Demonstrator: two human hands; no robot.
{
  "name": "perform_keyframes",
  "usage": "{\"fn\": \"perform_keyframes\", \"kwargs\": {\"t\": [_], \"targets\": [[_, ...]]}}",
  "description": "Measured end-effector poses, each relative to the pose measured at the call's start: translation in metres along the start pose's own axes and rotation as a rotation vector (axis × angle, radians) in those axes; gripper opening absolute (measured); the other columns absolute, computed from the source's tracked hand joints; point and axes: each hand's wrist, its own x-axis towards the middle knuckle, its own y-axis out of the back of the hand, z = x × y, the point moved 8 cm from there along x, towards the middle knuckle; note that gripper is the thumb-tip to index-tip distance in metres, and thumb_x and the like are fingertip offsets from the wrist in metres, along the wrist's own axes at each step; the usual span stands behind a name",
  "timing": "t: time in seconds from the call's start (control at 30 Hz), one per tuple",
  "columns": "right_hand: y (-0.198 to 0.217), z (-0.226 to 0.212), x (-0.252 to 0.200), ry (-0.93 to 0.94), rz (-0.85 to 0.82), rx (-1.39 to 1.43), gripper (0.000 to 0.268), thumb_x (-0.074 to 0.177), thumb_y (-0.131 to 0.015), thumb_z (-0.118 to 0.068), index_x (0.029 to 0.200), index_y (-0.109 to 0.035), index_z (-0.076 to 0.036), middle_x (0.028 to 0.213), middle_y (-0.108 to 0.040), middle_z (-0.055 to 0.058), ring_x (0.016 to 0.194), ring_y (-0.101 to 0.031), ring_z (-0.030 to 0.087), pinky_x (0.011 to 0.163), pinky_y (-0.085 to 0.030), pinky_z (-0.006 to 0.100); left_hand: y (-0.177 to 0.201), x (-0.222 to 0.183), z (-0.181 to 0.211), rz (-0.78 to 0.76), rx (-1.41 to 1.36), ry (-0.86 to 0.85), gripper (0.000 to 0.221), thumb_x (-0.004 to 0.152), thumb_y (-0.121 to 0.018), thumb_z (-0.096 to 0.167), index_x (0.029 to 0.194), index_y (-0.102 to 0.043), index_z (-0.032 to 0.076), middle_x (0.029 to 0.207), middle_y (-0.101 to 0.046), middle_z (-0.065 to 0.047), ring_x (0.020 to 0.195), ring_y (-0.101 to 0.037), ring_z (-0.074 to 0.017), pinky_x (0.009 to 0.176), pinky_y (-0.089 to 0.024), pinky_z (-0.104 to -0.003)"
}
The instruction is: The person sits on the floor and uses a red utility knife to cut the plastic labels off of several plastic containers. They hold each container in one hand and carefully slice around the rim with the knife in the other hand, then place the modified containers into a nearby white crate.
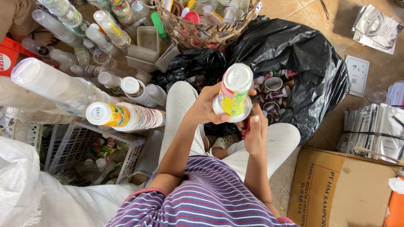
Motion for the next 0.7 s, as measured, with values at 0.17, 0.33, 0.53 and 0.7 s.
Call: {"fn": "perform_keyframes", "kwargs": {"t": [0.17,0.33,0.53,0.7], "targets": [[-0.010,-0.009,-0.001,0.002,0.060,0.076,0.047,0.110,-0.031,-0.046,0.089,-0.047,-0.008,0.053,-0.043,0.003,0.042,-0.046,0.011,0.044,-0.045,0.024,-0.001,-0.002,-0.005,0.006,-0.044,-0.017,0.056,0.084,-0.086,0.042,0.126,-0.066,0.010,0.117,-0.074,-0.010,0.111,-0.068,-0.0139,0.095,-0.055,-0.035],[-0.005,-0.001,0.002,0.016,0.084,-0.024,0.049,0.110,-0.030,-0.048,0.090,-0.048,-0.007,0.054,-0.044,0.003,0.041,-0.047,0.011,0.042,-0.044,0.025,0.002,-0.006,-0.018,-0.007,-0.093,-0.009,0.058,0.086,-0.085,0.041,0.130,-0.066,0.008,0.126,-0.072,-0.013,0.119,-0.067,-0.0190,0.102,-0.053,-0.038],[-0.001,0.001,0.014,0.046,0.104,-0.002,0.049,0.110,-0.031,-0.047,0.088,-0.049,-0.008,0.055,-0.043,0.004,0.041,-0.049,0.014,0.039,-0.040,0.023,0.025,-0.018,-0.057,0.052,-0.110,-0.088,0.079,0.070,-0.095,0.026,0.131,-0.058,-0.008,0.119,-0.068,-0.032,0.110,-0.070,-0.0362,0.099,-0.055,-0.050],[0.028,-0.022,0.031,0.116,0.176,0.030,0.046,0.111,-0.025,-0.043,0.092,-0.046,-0.008,0.059,-0.040,0.004,0.040,-0.045,0.014,0.038,-0.035,0.023,0.064,-0.020,-0.107,0.358,-0.966,0.198,0.071,0.102,-0.056,0.058,0.146,-0.038,0.005,0.148,-0.047,-0.032,0.142,-0.045,-0.0487,0.115,-0.050,-0.054]]}}
